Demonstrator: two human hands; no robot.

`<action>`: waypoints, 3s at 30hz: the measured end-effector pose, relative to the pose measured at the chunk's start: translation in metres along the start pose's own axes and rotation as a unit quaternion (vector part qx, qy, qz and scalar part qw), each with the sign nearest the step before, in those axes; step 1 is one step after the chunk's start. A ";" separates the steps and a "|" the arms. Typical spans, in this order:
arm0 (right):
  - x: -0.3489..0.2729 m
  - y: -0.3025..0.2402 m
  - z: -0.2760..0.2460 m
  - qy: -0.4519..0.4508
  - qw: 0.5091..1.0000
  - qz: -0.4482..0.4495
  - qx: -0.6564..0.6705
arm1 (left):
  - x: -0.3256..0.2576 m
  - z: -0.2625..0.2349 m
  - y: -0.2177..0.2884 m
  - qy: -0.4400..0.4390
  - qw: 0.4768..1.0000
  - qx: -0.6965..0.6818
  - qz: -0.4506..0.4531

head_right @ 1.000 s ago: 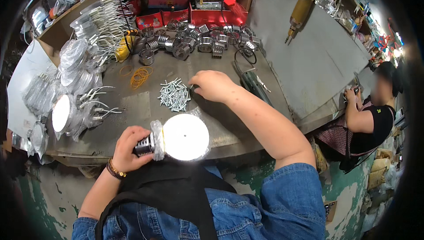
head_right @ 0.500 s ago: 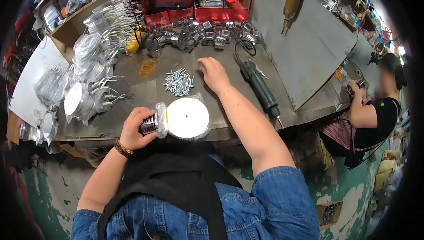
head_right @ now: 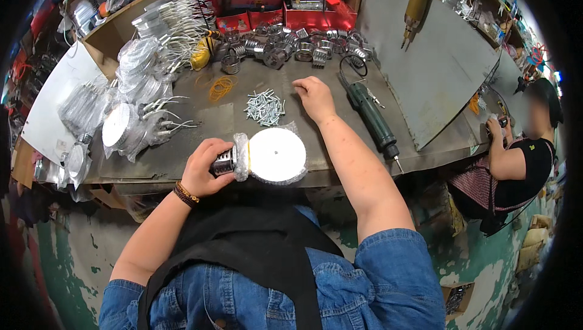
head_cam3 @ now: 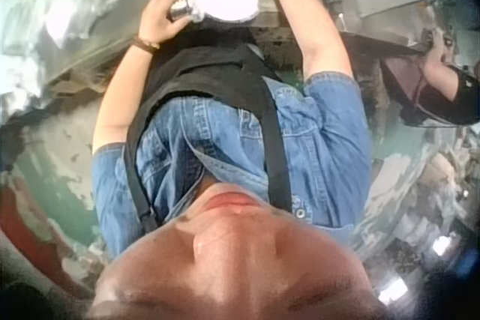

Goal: Assembling the metal components of a round light fixture using a pneumatic screwdriver and screws.

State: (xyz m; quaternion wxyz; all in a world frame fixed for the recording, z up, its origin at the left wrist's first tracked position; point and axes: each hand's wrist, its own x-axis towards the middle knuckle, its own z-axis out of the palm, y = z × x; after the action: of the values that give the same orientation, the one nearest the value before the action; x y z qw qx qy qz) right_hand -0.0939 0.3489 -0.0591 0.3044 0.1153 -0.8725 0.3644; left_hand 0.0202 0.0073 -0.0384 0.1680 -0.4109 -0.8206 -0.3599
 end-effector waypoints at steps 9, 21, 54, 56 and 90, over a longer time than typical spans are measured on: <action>-0.002 0.001 0.001 -0.010 1.000 0.016 -0.002 | -0.001 0.003 -0.001 0.008 1.000 0.013 0.009; 0.004 0.007 0.003 0.020 1.000 -0.008 0.010 | -0.003 0.004 -0.004 0.009 1.000 0.021 0.009; -0.049 -0.038 -0.039 0.044 0.986 0.053 0.155 | -0.011 0.005 -0.011 0.029 0.998 0.047 0.021; -0.086 -0.041 -0.048 0.057 0.980 0.078 0.172 | -0.010 0.006 -0.010 0.027 0.999 0.040 0.005; -0.123 -0.070 -0.048 0.020 0.990 -0.101 -0.094 | -0.017 0.010 -0.015 0.045 0.998 0.034 0.030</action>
State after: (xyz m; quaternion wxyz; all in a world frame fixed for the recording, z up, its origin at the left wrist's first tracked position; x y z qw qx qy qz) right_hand 0.0536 0.3311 -0.0689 0.3663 0.1662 -0.8807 0.2502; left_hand 0.0189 -0.0011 -0.0619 0.2296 -0.4126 -0.8112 -0.3450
